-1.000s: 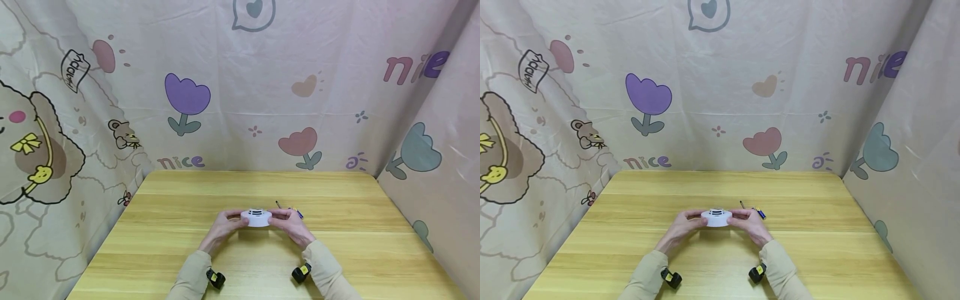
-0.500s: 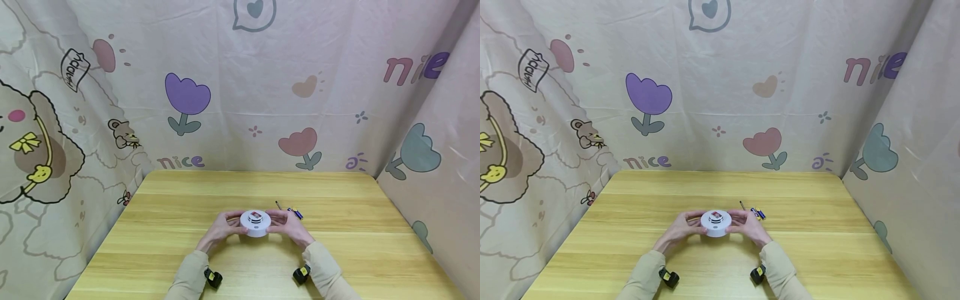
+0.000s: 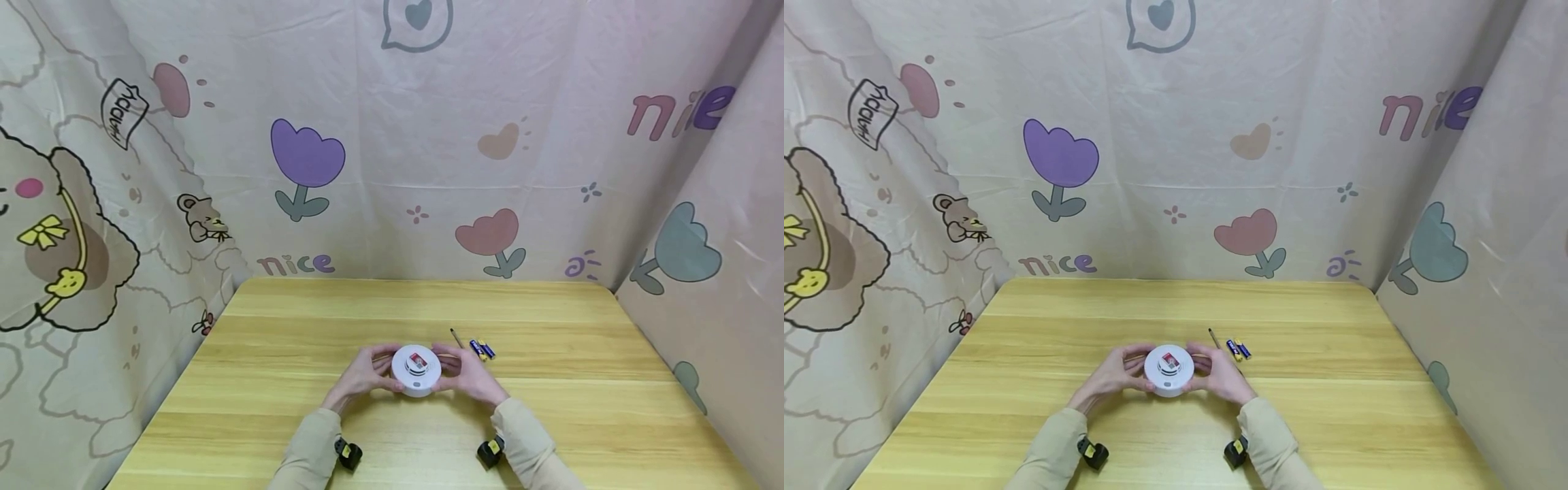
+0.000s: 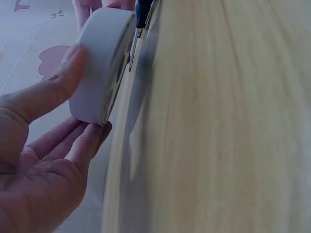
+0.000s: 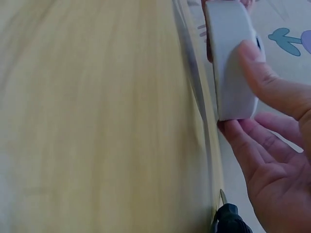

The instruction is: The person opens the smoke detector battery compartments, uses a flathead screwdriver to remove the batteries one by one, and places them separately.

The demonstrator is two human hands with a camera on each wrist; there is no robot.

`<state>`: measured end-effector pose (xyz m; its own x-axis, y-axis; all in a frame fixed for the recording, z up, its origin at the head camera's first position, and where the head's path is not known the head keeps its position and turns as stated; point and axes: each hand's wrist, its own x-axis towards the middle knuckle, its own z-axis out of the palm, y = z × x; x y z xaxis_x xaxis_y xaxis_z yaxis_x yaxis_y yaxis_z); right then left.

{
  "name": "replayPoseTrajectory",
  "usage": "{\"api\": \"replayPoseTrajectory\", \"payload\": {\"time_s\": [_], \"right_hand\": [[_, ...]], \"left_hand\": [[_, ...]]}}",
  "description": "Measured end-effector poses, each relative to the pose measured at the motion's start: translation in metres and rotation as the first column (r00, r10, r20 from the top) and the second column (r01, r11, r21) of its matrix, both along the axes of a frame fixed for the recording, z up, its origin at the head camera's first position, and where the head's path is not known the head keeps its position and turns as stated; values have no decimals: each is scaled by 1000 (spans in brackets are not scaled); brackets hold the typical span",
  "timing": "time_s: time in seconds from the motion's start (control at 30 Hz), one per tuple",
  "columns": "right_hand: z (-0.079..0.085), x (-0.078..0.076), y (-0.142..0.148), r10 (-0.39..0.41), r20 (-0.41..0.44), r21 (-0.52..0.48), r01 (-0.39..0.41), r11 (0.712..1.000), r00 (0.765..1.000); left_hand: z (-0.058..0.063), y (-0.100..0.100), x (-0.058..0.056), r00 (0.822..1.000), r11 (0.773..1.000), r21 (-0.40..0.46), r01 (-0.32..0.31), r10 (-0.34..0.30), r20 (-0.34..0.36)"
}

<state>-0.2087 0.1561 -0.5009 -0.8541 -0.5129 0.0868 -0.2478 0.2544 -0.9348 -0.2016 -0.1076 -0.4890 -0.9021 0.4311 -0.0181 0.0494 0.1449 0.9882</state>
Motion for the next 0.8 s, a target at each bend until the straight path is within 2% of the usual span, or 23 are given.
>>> {"api": "replayPoseTrajectory", "payload": {"time_s": [0.3,0.5,0.7,0.8], "right_hand": [[-3,1,-3,-11,-113,85,20,996,994],[-6,0,-3,8,-99,102,2,995,995],[-2,0,-2,37,-87,117,-26,993,996],[4,2,1,22,-139,160,1,987,990]], "left_hand": [[-2,7,4,1000,998,-57,-5,5,-4],[-2,10,5,1000,996,-88,-5,4,-12],[1,8,4,1000,995,-97,16,-17,-11],[5,4,4,1000,994,-110,12,-14,-14]]}}
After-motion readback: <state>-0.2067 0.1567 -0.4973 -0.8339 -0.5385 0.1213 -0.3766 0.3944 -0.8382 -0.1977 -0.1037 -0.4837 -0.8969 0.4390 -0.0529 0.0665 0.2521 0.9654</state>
